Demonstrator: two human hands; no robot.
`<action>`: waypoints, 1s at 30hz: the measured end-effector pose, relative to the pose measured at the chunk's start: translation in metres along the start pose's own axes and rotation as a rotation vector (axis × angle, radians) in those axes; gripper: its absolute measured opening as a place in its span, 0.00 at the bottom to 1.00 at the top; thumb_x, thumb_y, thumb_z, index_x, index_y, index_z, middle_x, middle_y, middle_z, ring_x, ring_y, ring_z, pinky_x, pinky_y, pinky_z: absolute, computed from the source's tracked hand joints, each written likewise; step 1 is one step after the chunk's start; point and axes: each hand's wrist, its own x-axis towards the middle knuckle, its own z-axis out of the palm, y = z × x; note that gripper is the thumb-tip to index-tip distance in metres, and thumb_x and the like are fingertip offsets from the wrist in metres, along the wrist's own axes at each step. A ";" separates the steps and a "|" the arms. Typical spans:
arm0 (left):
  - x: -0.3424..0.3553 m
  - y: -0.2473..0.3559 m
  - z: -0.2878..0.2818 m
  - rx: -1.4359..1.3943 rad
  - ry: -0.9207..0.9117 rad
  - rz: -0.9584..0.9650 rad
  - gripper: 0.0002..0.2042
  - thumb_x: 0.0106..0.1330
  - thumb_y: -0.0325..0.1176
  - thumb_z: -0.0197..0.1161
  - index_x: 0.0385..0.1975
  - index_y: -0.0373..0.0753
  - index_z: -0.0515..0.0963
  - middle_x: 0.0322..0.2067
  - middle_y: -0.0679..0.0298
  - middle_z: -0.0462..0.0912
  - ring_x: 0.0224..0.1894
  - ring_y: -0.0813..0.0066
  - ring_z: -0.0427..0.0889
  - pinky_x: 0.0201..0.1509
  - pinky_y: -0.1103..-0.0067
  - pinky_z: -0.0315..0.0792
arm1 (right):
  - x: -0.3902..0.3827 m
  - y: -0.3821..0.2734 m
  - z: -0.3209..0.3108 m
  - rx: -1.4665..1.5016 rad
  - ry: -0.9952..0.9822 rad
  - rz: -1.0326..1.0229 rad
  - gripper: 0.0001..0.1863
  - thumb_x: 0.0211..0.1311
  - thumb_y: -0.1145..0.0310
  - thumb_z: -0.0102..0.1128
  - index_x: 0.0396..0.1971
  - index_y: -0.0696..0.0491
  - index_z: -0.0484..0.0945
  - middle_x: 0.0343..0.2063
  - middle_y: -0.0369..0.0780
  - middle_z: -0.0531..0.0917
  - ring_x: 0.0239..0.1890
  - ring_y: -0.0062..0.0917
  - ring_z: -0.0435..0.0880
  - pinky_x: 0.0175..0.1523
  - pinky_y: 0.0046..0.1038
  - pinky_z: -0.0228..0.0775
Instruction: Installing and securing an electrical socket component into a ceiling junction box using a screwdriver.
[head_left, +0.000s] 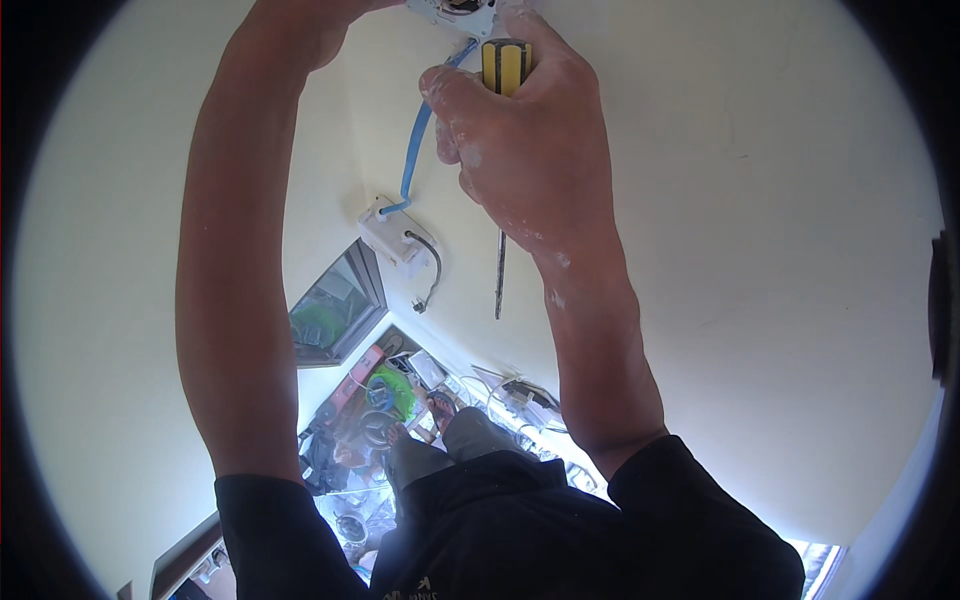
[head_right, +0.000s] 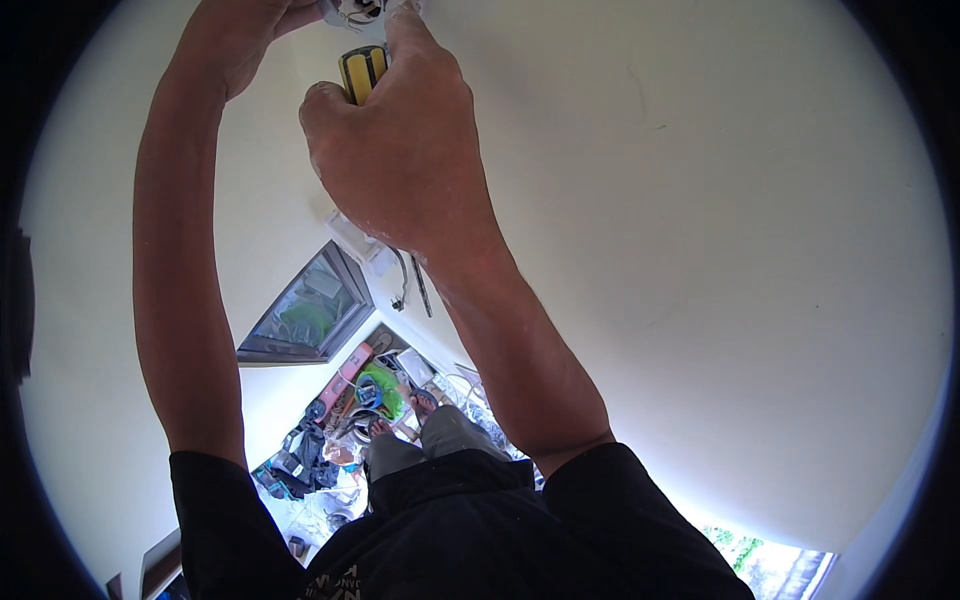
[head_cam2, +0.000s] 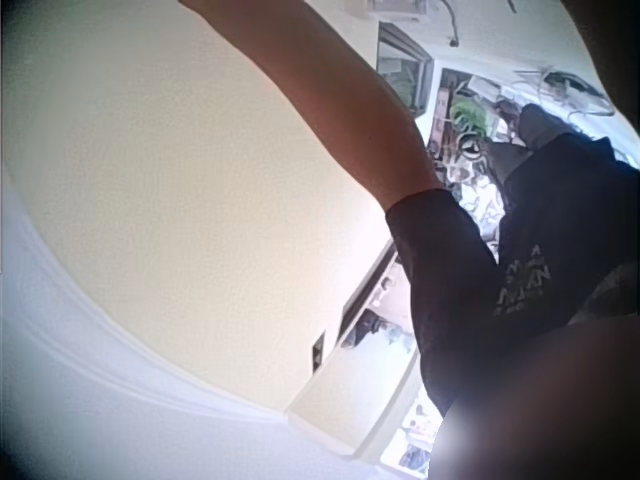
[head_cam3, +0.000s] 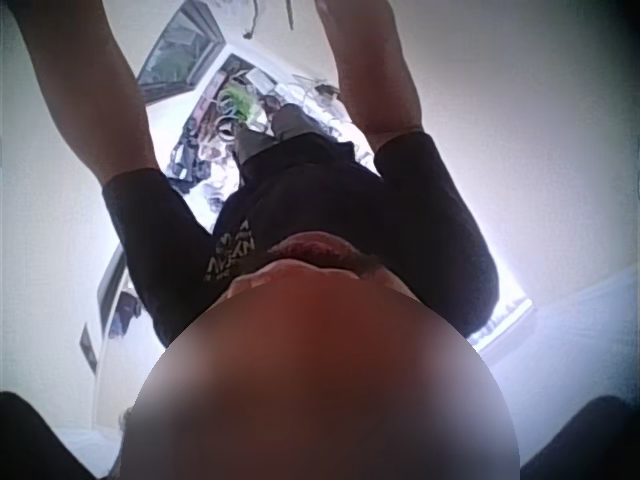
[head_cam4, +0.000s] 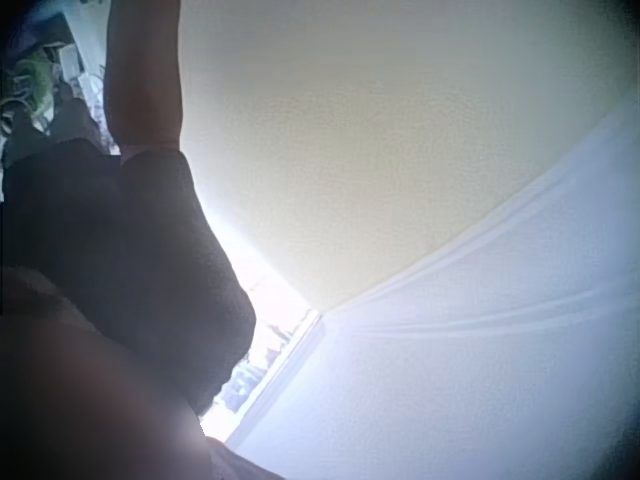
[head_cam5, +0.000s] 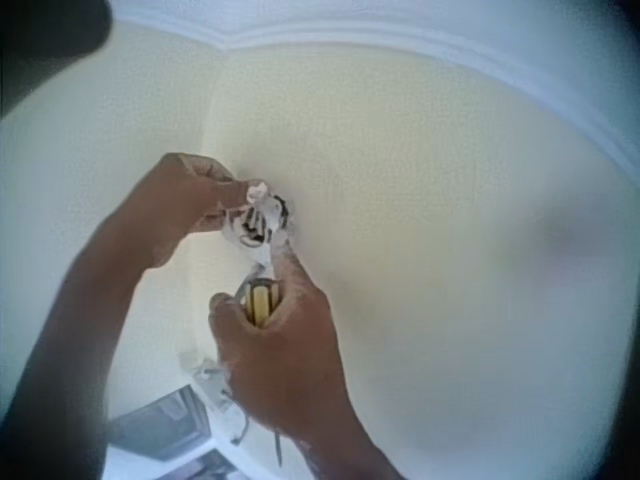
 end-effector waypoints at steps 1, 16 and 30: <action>0.007 -0.020 0.022 -0.063 -0.042 -0.020 0.16 0.63 0.38 0.74 0.37 0.27 0.83 0.32 0.57 0.85 0.35 0.71 0.82 0.46 0.76 0.77 | 0.004 0.006 -0.014 -0.066 -0.030 0.020 0.41 0.63 0.69 0.61 0.66 0.81 0.54 0.19 0.37 0.77 0.18 0.15 0.74 0.21 0.22 0.67; 0.008 -0.016 0.005 -0.097 0.030 -0.033 0.16 0.63 0.37 0.74 0.36 0.27 0.83 0.33 0.56 0.85 0.37 0.69 0.81 0.48 0.75 0.77 | 0.055 -0.036 -0.023 0.305 -0.322 1.006 0.38 0.65 0.70 0.61 0.65 0.81 0.56 0.21 0.39 0.79 0.20 0.16 0.76 0.22 0.22 0.68; 0.005 -0.014 0.004 -0.160 -0.073 -0.003 0.19 0.53 0.41 0.81 0.31 0.31 0.83 0.27 0.58 0.84 0.30 0.70 0.78 0.36 0.73 0.73 | 0.137 -0.071 -0.023 -0.924 -0.416 0.463 0.17 0.63 0.69 0.63 0.41 0.70 0.79 0.36 0.59 0.86 0.40 0.49 0.88 0.47 0.41 0.80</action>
